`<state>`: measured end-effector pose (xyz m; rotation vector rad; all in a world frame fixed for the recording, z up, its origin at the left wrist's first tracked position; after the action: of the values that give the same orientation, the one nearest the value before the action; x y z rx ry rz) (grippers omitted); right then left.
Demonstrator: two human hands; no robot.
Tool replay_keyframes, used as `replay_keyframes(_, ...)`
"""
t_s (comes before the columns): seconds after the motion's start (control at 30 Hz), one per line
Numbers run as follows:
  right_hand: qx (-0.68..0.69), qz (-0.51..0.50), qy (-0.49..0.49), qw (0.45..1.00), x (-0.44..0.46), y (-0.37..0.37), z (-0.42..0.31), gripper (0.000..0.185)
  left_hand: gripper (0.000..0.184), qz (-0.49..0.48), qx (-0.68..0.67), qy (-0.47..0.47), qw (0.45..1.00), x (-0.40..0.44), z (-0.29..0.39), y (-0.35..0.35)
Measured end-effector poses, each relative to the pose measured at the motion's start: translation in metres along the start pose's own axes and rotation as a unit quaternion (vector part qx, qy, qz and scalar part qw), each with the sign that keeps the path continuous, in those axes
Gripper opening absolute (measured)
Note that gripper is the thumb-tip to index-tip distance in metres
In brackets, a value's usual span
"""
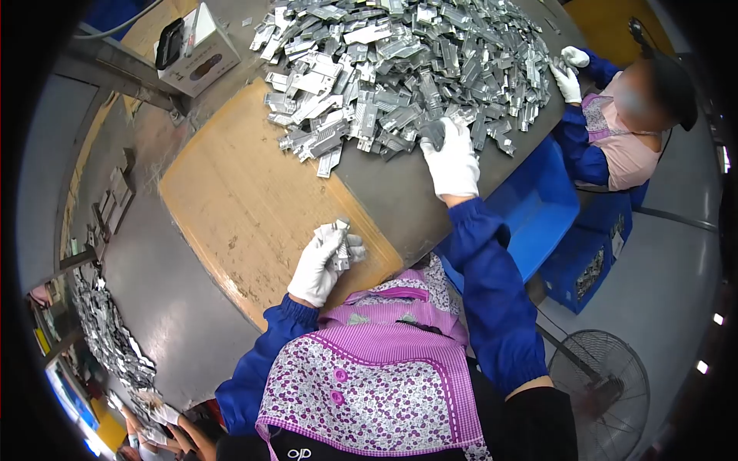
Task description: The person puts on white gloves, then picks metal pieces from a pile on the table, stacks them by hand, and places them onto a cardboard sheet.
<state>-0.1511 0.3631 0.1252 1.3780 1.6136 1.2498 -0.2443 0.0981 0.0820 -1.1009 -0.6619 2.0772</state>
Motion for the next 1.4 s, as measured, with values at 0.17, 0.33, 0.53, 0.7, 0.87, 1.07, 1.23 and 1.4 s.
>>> replay_keyframes(0.17,0.064,-0.179,-0.056,0.98,0.003,-0.019,0.008,0.05,0.027,0.005,-0.02,0.012,1.0,0.0,-0.014,0.001)
replay_keyframes(0.33,0.122,-0.291,-0.136,0.939,-0.018,-0.026,0.016,0.038,0.028,0.006,0.001,0.012,1.0,-0.002,-0.017,0.001)
replay_keyframes(0.53,0.128,-0.281,-0.091,0.947,-0.035,-0.011,0.013,0.037,0.032,0.028,0.031,-0.011,0.999,-0.001,-0.002,0.003)
replay_keyframes(0.7,0.057,-0.314,0.301,0.899,-0.083,-0.003,-0.028,0.037,0.034,0.019,0.027,-0.008,0.999,-0.003,-0.004,0.006)
replay_keyframes(0.87,-0.013,-0.36,0.173,0.917,-0.089,-0.023,-0.022,0.029,0.03,0.024,-0.057,-0.011,0.998,-0.008,-0.009,0.007)
replay_keyframes(1.07,0.405,-0.66,-0.239,0.586,-0.135,-0.027,0.0,0.025,0.029,0.026,-0.094,-0.023,0.995,-0.013,-0.011,-0.002)
replay_keyframes(1.23,0.439,-0.67,-0.26,0.54,-0.152,-0.012,-0.008,0.022,0.032,0.004,-0.148,-0.013,0.989,-0.013,-0.018,-0.011)
replay_keyframes(1.4,0.415,-0.654,-0.227,0.591,-0.152,-0.006,-0.005,0.024,0.033,-0.019,-0.101,-0.015,0.995,-0.011,-0.017,-0.02)
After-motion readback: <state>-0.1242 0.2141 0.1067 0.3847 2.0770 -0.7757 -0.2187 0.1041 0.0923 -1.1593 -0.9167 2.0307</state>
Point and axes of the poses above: each hand's wrist, its own x-axis towards the middle knuckle, its own y-axis out of the back of the hand, z = x × y, the point moved 6 cm from there along x, towards the middle knuckle, and after that the axes turned 14 degrees about -y, right-handed, at the moved point
